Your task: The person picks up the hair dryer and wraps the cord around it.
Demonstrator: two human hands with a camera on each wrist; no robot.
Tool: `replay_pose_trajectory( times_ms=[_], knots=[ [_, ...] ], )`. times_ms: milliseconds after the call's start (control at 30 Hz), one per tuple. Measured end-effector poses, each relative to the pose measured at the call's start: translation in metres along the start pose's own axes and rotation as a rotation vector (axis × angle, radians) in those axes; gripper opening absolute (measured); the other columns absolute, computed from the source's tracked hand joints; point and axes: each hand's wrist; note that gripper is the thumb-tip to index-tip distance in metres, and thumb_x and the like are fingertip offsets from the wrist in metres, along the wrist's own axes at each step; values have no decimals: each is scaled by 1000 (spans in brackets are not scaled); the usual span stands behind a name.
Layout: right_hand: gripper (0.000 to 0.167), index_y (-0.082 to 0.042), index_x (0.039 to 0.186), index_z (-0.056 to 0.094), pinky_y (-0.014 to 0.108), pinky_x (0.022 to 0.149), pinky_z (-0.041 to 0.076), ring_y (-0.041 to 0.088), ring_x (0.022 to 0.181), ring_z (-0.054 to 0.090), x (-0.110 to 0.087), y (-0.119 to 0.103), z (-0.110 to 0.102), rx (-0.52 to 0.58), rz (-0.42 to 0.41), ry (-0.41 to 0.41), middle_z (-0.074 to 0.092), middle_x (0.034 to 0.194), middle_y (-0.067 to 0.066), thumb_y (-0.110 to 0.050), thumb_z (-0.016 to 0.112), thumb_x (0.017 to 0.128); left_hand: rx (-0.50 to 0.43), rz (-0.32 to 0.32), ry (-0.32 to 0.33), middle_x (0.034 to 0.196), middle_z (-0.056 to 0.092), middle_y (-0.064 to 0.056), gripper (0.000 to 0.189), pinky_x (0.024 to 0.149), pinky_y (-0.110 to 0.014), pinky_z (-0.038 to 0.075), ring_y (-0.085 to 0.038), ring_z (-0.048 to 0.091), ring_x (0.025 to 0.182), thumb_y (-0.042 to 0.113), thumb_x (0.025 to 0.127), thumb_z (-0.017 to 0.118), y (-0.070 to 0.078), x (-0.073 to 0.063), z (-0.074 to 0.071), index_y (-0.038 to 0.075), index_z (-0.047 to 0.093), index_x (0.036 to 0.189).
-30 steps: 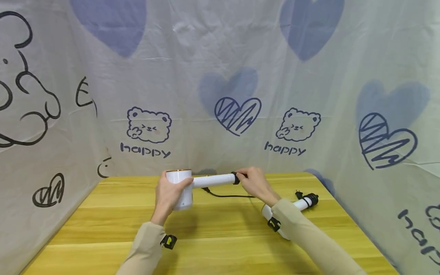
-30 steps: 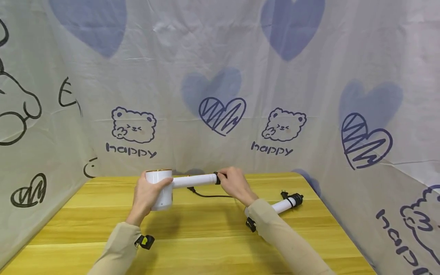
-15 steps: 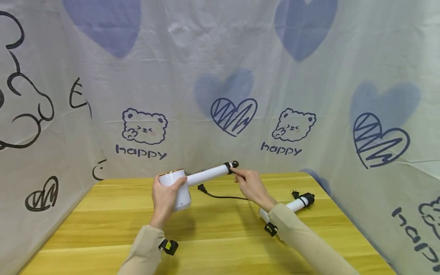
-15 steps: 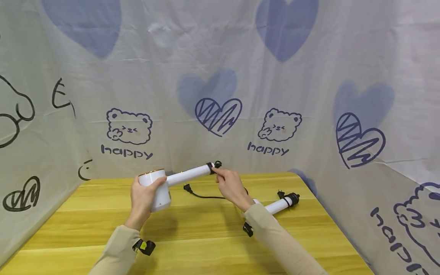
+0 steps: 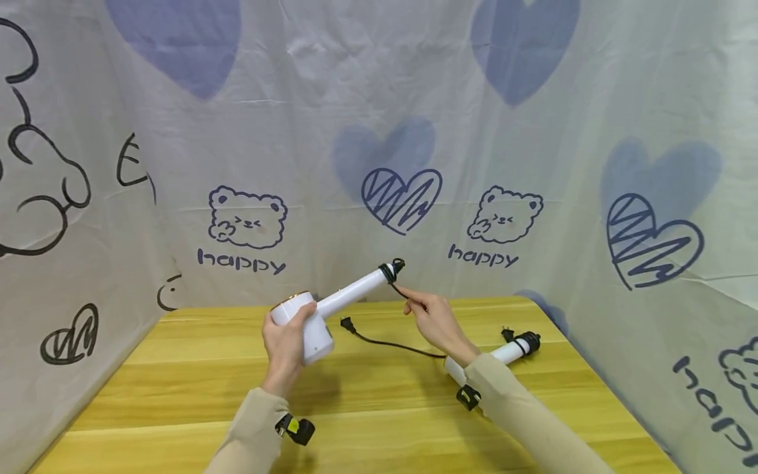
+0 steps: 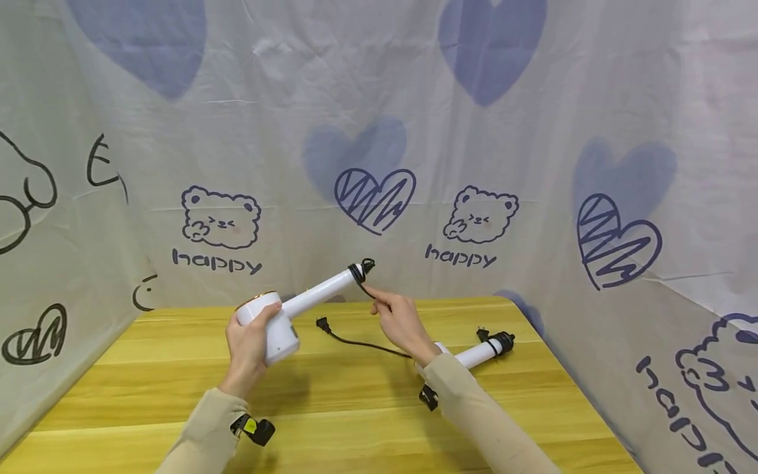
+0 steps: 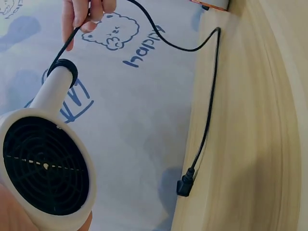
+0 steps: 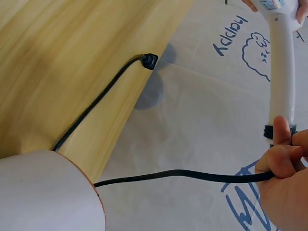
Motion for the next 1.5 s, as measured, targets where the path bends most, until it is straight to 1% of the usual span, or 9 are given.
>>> replay_pose_trajectory(
  times_ms=[200, 400, 567, 800, 933, 1133, 1300, 1400, 1500],
  knots=[
    [35, -12, 136, 59, 21, 39, 27, 6, 41, 28, -2, 3, -5, 55, 0, -38, 69, 90, 4, -12, 45, 104, -111, -47, 0, 116, 53, -9, 69, 70, -35, 59, -16, 64, 82, 33, 82, 77, 0, 5, 0, 11, 40, 135],
    [28, -2, 110, 69, 19, 55, 34, 8, 60, 38, 5, 16, -13, 291, 113, -151, 70, 96, 4, -20, 49, 103, -174, -97, -71, 96, 64, -2, 56, 69, -35, 59, -14, 67, 74, 34, 83, 74, 1, 6, -5, 13, 46, 127],
    [31, 5, 117, 64, 22, 59, 35, 14, 65, 39, 8, 28, -28, 412, 177, -232, 61, 85, 2, -17, 46, 104, -206, -119, -150, 83, 67, 4, 47, 68, -35, 59, -14, 68, 72, 35, 88, 68, 3, 6, -8, 10, 47, 123],
    [31, 2, 115, 66, 25, 63, 38, 19, 72, 42, 15, 31, -35, 356, 201, -226, 54, 80, 1, -22, 50, 103, -264, -181, -379, 82, 67, 1, 40, 69, -32, 57, -15, 67, 71, 34, 94, 54, 2, 4, -8, 7, 46, 123],
    [30, -1, 114, 68, 23, 62, 40, 18, 71, 44, 21, 27, -32, 319, 205, -203, 56, 80, 0, -24, 53, 101, -242, -222, -452, 82, 66, 1, 42, 68, -30, 56, -15, 65, 71, 36, 95, 48, -2, 3, -9, 7, 44, 125],
    [24, -3, 100, 69, 24, 64, 41, 16, 75, 47, 28, 21, -33, 248, 200, -153, 58, 80, -1, -21, 54, 101, -217, -243, -530, 86, 66, 0, 45, 71, -33, 57, -19, 67, 73, 36, 95, 47, -6, 6, -11, 6, 40, 128],
    [15, -3, 93, 70, 29, 71, 41, 17, 80, 49, 29, 17, -38, 204, 195, -139, 66, 90, 3, -3, 55, 93, -106, -243, -565, 87, 67, -1, 47, 73, -35, 58, -19, 68, 76, 35, 94, 50, -8, 10, -18, 2, 42, 127],
    [20, -4, 104, 74, 30, 80, 47, 17, 90, 56, 27, 17, -43, 172, 180, -174, 71, 102, 7, -3, 57, 93, -24, -200, -546, 88, 68, -2, 48, 71, -39, 59, -20, 68, 76, 31, 91, 57, -8, 13, -24, 3, 42, 128],
    [19, -5, 107, 74, 31, 81, 52, 20, 91, 61, 24, 18, -47, 114, 150, -218, 71, 100, 9, -11, 59, 96, 68, -105, -530, 95, 66, -5, 55, 71, -41, 60, -21, 68, 78, 25, 88, 65, -7, 15, -27, 4, 40, 132]
  ],
)
Point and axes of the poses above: each hand's wrist, its own x-axis towards the middle knuckle, its own z-axis out of the palm, y = z × x
